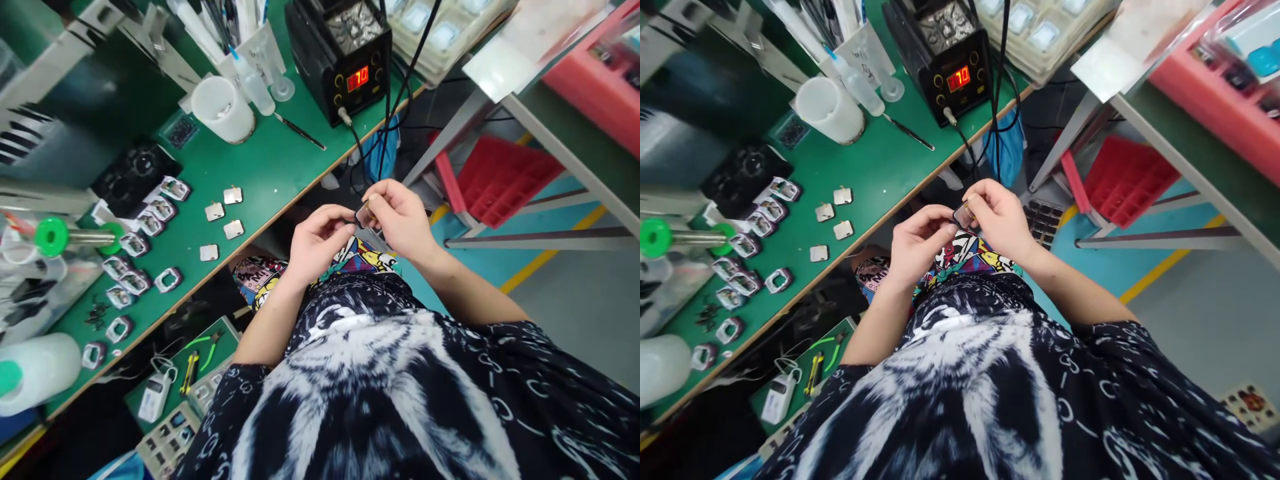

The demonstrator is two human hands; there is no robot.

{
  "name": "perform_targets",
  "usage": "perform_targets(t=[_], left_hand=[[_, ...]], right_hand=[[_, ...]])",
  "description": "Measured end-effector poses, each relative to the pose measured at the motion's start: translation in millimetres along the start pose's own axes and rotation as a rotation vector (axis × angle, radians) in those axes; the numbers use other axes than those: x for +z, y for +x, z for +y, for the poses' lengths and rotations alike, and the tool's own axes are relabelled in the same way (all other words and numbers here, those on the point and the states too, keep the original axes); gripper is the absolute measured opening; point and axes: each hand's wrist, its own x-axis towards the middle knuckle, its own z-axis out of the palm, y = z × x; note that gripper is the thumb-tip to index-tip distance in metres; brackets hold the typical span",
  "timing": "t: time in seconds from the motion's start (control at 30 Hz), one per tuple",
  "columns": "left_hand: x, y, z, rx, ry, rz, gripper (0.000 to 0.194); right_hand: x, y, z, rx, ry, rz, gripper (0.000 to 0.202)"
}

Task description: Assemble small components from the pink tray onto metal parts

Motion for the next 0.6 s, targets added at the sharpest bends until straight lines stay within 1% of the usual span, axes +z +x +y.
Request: perform_targets(t=[0.07,0.13,0.2,0.27,0.37,0.5,0.6], left_hand=[[1.3,-4.9,-2.7,-0.106,-0.098,-0.035,0.026],[0.8,-7.9,-5.0,-0.179,-0.165,-0.070,0.027],[-0.7,-9.4,-7.1,-0.224,-0.209,-0.106,0.027],[-1.7,-10.3,-8.8,-0.243,-0.249,-0.133,0.026],[-0.9,-11.1,-9.2,-0.258,-0.267,-0.124,0.028],[2.6,-11.8,-8.8,-0.307,-0.261,-0.074,0.033],[3.5,-11.5,-11.6,-0.347,-0.285,-0.062,0.033]], right_hand=[[-0.7,-1.0,3.6,0.021,-0.002,-0.001,0.021],[-1.8,-2.5,6.8,-0.001,-0.079,0.016,0.016],[-3.1,-3.6,9.4,-0.063,-0.208,0.044,0.013],[-4.4,-3.7,12.1,-0.113,-0.298,0.063,0.014],[-5.8,-2.2,16.8,-0.159,-0.374,0.074,0.013],[-6.5,0.7,22.8,-0.253,-0.508,0.072,0.011],[-7.4,3.0,26.4,-0.266,-0.573,0.071,0.011]])
